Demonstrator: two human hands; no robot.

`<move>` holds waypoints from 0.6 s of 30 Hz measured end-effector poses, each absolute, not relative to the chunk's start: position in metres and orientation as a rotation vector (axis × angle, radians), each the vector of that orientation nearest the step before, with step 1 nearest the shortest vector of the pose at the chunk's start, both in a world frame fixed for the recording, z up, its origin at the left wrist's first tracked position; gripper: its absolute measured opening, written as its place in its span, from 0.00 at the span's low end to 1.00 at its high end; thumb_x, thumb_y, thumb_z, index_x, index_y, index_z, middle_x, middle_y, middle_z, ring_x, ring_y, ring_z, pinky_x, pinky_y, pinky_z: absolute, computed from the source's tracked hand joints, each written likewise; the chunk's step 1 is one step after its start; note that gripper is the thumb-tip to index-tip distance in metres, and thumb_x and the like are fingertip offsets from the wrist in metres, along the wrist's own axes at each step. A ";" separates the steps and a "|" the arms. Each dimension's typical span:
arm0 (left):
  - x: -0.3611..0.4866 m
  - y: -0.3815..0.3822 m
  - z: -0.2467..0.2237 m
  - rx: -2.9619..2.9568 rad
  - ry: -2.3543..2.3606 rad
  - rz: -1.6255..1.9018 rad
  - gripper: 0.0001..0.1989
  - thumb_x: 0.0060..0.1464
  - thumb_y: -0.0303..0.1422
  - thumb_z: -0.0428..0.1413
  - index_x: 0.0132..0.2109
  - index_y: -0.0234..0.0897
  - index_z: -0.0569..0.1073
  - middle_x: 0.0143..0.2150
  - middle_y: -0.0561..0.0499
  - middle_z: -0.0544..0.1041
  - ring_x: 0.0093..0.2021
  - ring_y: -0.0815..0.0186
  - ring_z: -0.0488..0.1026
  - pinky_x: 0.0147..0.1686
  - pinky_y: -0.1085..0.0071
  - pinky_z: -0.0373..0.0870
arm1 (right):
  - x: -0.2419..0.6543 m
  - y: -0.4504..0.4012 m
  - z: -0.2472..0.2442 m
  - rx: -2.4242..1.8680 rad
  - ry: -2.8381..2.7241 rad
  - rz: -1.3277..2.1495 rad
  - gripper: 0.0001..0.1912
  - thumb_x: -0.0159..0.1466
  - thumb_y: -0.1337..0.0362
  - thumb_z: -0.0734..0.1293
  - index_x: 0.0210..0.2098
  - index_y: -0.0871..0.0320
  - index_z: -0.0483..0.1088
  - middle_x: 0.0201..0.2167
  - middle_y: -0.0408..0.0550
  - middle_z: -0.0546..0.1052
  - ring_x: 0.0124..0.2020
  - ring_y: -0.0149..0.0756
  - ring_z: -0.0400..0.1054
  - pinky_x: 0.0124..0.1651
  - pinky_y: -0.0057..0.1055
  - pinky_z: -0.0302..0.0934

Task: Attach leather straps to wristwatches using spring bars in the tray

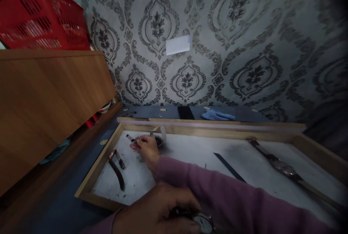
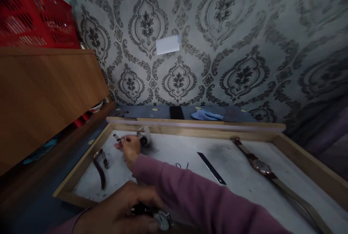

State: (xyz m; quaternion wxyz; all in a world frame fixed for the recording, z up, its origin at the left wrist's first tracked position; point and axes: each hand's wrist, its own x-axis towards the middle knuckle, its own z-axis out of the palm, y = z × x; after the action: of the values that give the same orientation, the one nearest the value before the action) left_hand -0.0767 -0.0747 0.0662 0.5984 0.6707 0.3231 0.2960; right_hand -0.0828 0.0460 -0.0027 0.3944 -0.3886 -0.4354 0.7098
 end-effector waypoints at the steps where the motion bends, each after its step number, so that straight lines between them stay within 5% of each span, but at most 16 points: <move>1: -0.077 -0.076 0.065 1.506 0.765 0.670 0.08 0.54 0.32 0.56 0.39 0.31 0.75 0.29 0.50 0.71 0.26 0.70 0.68 0.26 0.76 0.66 | -0.086 0.044 -0.003 -0.986 -1.116 1.825 0.07 0.63 0.73 0.61 0.29 0.60 0.64 0.22 0.40 0.69 0.23 0.27 0.72 0.29 0.21 0.66; 8: -0.083 -0.067 0.052 1.226 0.879 0.690 0.12 0.54 0.39 0.59 0.38 0.34 0.69 0.26 0.53 0.74 0.22 0.73 0.67 0.23 0.78 0.62 | -0.029 0.022 -0.006 -0.927 -1.357 1.906 0.04 0.62 0.68 0.65 0.33 0.62 0.71 0.18 0.40 0.67 0.19 0.28 0.65 0.22 0.22 0.57; 15: -0.080 -0.033 0.052 1.262 1.002 0.660 0.17 0.52 0.43 0.60 0.38 0.34 0.68 0.25 0.53 0.73 0.21 0.74 0.63 0.17 0.80 0.49 | 0.089 0.008 0.006 -0.965 -1.565 1.598 0.10 0.61 0.65 0.65 0.24 0.61 0.67 0.19 0.39 0.64 0.23 0.26 0.57 0.25 0.23 0.51; 18: -0.072 -0.020 0.050 1.315 1.024 0.590 0.15 0.54 0.43 0.59 0.37 0.34 0.68 0.24 0.56 0.69 0.21 0.76 0.59 0.19 0.79 0.48 | 0.125 0.003 0.008 -0.999 -1.646 1.449 0.08 0.64 0.66 0.63 0.29 0.61 0.69 0.19 0.38 0.63 0.22 0.26 0.55 0.26 0.24 0.49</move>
State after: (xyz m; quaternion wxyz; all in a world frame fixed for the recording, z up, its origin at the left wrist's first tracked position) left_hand -0.0721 -0.0204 0.0502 0.6341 0.5750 0.4479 0.2582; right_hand 0.1251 0.0035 0.0083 0.3578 -0.3871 -0.6379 0.5614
